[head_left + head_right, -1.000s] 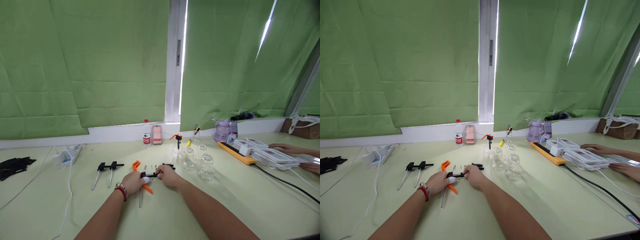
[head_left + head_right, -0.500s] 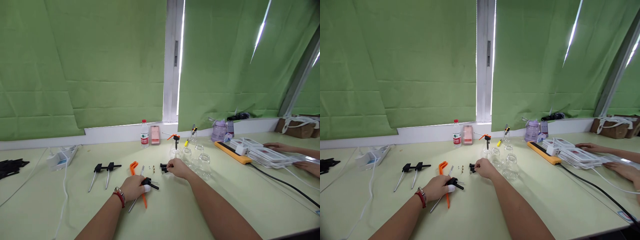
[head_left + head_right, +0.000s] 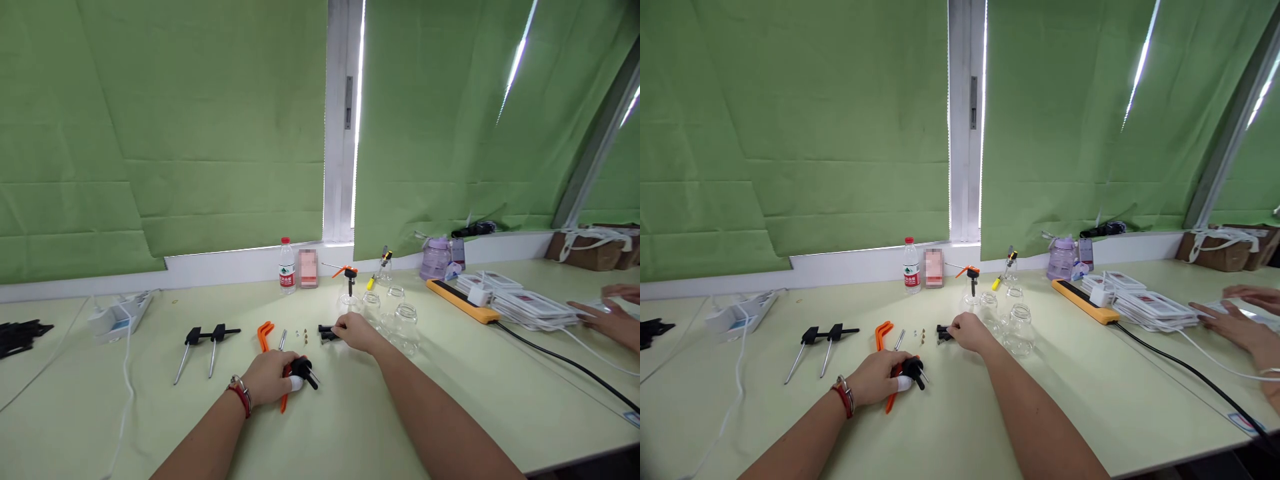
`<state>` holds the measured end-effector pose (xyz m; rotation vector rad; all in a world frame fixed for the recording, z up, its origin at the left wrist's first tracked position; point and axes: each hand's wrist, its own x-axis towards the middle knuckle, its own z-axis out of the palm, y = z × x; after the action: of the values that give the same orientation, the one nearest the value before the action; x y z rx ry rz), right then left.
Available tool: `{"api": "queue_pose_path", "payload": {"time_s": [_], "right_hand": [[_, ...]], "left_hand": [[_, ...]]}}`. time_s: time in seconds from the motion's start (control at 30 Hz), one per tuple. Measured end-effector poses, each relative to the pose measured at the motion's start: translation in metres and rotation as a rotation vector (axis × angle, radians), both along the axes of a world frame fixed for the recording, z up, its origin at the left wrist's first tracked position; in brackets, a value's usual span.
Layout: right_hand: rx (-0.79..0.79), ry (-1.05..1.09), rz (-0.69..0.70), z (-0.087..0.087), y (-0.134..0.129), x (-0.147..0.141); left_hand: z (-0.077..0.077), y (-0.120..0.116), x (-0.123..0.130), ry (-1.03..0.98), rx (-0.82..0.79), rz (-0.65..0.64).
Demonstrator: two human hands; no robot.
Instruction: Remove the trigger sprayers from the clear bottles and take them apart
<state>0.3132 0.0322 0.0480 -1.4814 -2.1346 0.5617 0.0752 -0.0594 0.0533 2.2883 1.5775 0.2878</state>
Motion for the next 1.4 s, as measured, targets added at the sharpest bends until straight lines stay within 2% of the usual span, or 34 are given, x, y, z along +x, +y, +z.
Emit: {"api": "queue_pose_path", "payload": {"time_s": [0.33, 0.67, 1.4], "right_hand": [[-0.04, 0.059, -0.055, -0.001, 0.003, 0.006], [-0.024, -0.013, -0.104, -0.001, 0.004, 0.009], [-0.072, 0.026, -0.136, 0.002, 0.003, 0.014]], "left_hand": [[0.0, 0.0, 0.002, -0.001, 0.008, 0.017], [0.003, -0.001, 0.005, 0.015, -0.002, 0.045], [-0.004, 0.005, -0.001, -0.003, 0.003, 0.021]]}}
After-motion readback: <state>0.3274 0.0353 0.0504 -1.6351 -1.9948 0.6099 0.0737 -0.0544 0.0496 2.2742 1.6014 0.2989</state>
